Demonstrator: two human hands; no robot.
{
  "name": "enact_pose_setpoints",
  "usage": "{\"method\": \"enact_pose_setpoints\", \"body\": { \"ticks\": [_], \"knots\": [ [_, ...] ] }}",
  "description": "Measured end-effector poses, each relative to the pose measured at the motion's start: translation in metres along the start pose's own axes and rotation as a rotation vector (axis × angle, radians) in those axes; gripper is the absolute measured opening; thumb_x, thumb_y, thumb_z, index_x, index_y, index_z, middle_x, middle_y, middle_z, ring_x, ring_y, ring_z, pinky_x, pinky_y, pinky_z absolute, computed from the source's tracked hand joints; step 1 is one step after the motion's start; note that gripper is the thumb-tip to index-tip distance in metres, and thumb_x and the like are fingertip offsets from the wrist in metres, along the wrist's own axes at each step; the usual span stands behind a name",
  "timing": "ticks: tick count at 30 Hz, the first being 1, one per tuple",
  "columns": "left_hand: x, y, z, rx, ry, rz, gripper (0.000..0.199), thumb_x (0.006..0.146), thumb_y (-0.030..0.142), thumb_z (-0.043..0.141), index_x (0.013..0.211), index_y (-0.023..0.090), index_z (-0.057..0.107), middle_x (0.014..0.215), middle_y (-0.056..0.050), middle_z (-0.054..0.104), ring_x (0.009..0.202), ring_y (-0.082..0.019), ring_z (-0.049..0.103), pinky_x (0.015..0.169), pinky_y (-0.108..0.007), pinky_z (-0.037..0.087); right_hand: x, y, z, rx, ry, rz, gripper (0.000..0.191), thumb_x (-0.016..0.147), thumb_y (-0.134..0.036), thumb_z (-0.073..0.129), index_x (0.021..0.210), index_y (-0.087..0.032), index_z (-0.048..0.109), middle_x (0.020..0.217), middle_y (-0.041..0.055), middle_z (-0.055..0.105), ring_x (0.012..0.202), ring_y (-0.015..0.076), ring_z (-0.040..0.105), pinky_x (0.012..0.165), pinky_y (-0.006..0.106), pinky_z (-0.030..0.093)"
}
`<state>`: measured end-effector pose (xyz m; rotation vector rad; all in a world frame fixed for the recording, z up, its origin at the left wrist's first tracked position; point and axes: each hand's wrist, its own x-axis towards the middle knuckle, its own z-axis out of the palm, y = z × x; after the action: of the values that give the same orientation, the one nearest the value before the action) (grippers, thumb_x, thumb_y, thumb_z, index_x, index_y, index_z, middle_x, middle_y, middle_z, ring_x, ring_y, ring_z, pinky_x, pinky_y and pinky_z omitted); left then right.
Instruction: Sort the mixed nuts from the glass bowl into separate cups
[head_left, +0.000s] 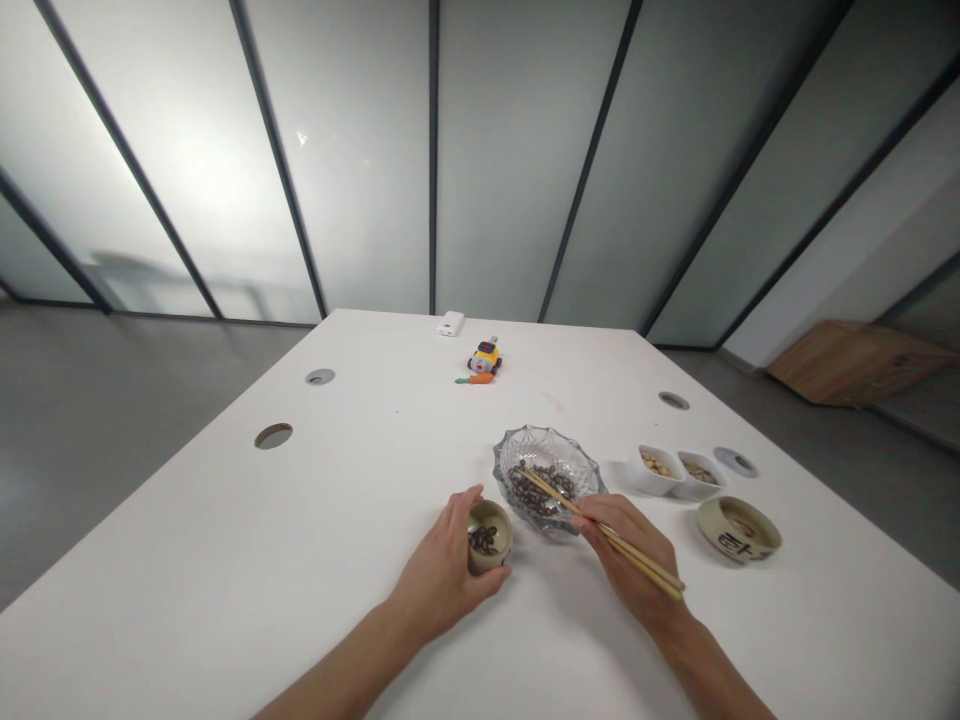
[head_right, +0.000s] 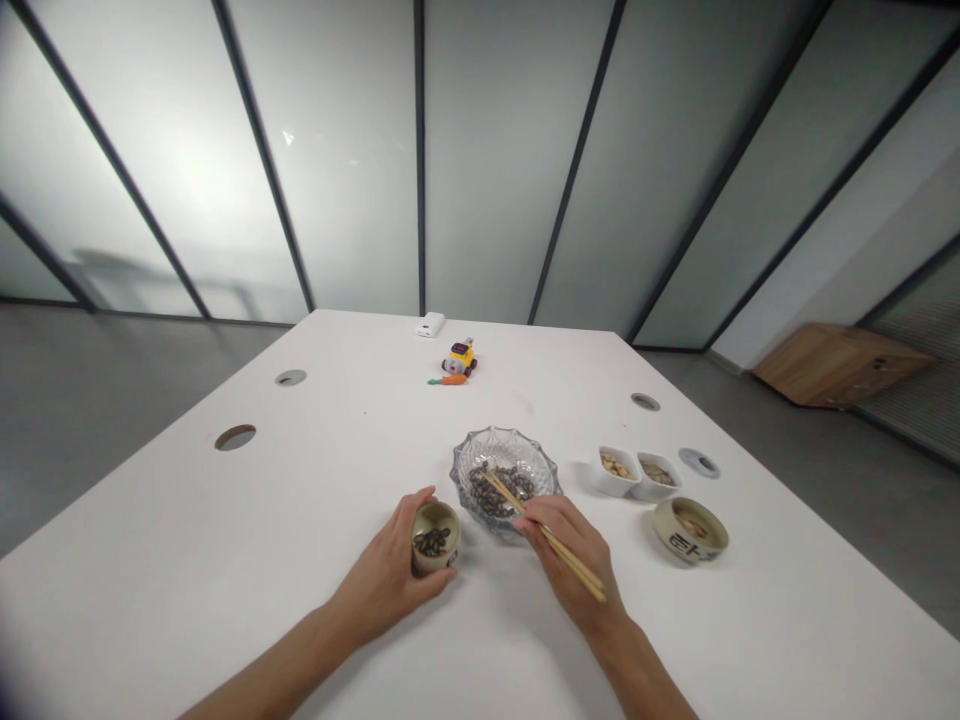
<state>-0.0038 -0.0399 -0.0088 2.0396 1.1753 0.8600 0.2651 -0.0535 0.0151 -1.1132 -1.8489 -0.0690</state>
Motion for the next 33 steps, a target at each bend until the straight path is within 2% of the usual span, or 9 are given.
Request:
{"method": "enact_pose_setpoints", "body": {
  "ticks": [9, 17, 20, 22, 26, 30, 33],
  "knots": [
    [0.001, 0.001, 0.000, 0.014, -0.026, -0.033, 0.084, 0.077, 0.023, 0.075, 0.149, 0.022, 0.033, 0.147, -0.016, 0.052, 0.136, -0.034, 0.055, 0.117, -0.057, 0.045, -0.001, -0.003, 0.002, 0.032, 0.012, -0.043, 0.006, 0.096, -0.020, 0.069, 0.099, -0.023, 0.074, 0.095, 0.0051, 0.075, 0.085, 0.0178, 0.074, 0.076, 0.027, 0.064],
    [0.001, 0.001, 0.000, 0.009, -0.007, -0.007, 0.084, 0.077, 0.023, 0.075, 0.149, 0.023, 0.034, 0.145, -0.015, 0.053, 0.134, -0.034, 0.056, 0.116, -0.058, 0.046, 0.000, -0.005, 0.003, 0.039, 0.012, -0.036, 0.007, 0.097, -0.022, 0.068, 0.098, -0.022, 0.076, 0.094, 0.0063, 0.075, 0.083, 0.0184, 0.075, 0.073, 0.029, 0.064],
    [0.001, 0.002, 0.000, 0.007, -0.009, -0.013, 0.084, 0.077, 0.024, 0.076, 0.150, 0.023, 0.034, 0.146, -0.015, 0.053, 0.134, -0.034, 0.056, 0.116, -0.057, 0.046, 0.002, -0.008, 0.001, 0.043, 0.048, -0.039, 0.008, 0.096, -0.022, 0.068, 0.097, -0.022, 0.076, 0.093, 0.0064, 0.076, 0.081, 0.0186, 0.075, 0.072, 0.029, 0.064],
    [0.001, 0.001, 0.000, 0.005, -0.012, -0.017, 0.085, 0.076, 0.024, 0.076, 0.150, 0.023, 0.034, 0.146, -0.015, 0.053, 0.134, -0.034, 0.056, 0.116, -0.057, 0.046, 0.004, -0.011, -0.003, 0.030, 0.086, -0.021, 0.008, 0.096, -0.022, 0.068, 0.094, -0.023, 0.076, 0.091, 0.0056, 0.076, 0.080, 0.0186, 0.074, 0.073, 0.030, 0.063],
    [0.000, 0.001, 0.000, -0.007, 0.001, -0.016, 0.085, 0.076, 0.023, 0.076, 0.150, 0.025, 0.035, 0.145, -0.014, 0.054, 0.133, -0.034, 0.057, 0.115, -0.056, 0.047, 0.010, -0.017, -0.021, -0.016, 0.143, 0.108, 0.015, 0.098, -0.029, 0.064, 0.089, -0.026, 0.075, 0.086, 0.0040, 0.077, 0.079, 0.0199, 0.073, 0.072, 0.033, 0.062],
    [0.000, 0.002, -0.001, -0.012, -0.004, -0.022, 0.085, 0.076, 0.024, 0.077, 0.150, 0.024, 0.035, 0.146, -0.015, 0.054, 0.135, -0.034, 0.056, 0.116, -0.057, 0.046, 0.015, -0.025, -0.037, 0.130, 0.114, 0.149, 0.019, 0.099, -0.032, 0.063, 0.084, -0.025, 0.073, 0.083, 0.0035, 0.076, 0.077, 0.0202, 0.074, 0.067, 0.031, 0.060],
    [0.000, 0.003, 0.000, -0.007, -0.011, -0.038, 0.084, 0.076, 0.024, 0.077, 0.149, 0.023, 0.035, 0.146, -0.015, 0.054, 0.135, -0.034, 0.056, 0.117, -0.057, 0.045, 0.016, -0.027, -0.039, 0.181, 0.107, 0.186, 0.021, 0.099, -0.033, 0.062, 0.082, -0.024, 0.072, 0.079, 0.0037, 0.075, 0.073, 0.0200, 0.073, 0.064, 0.030, 0.059]
  ]
}}
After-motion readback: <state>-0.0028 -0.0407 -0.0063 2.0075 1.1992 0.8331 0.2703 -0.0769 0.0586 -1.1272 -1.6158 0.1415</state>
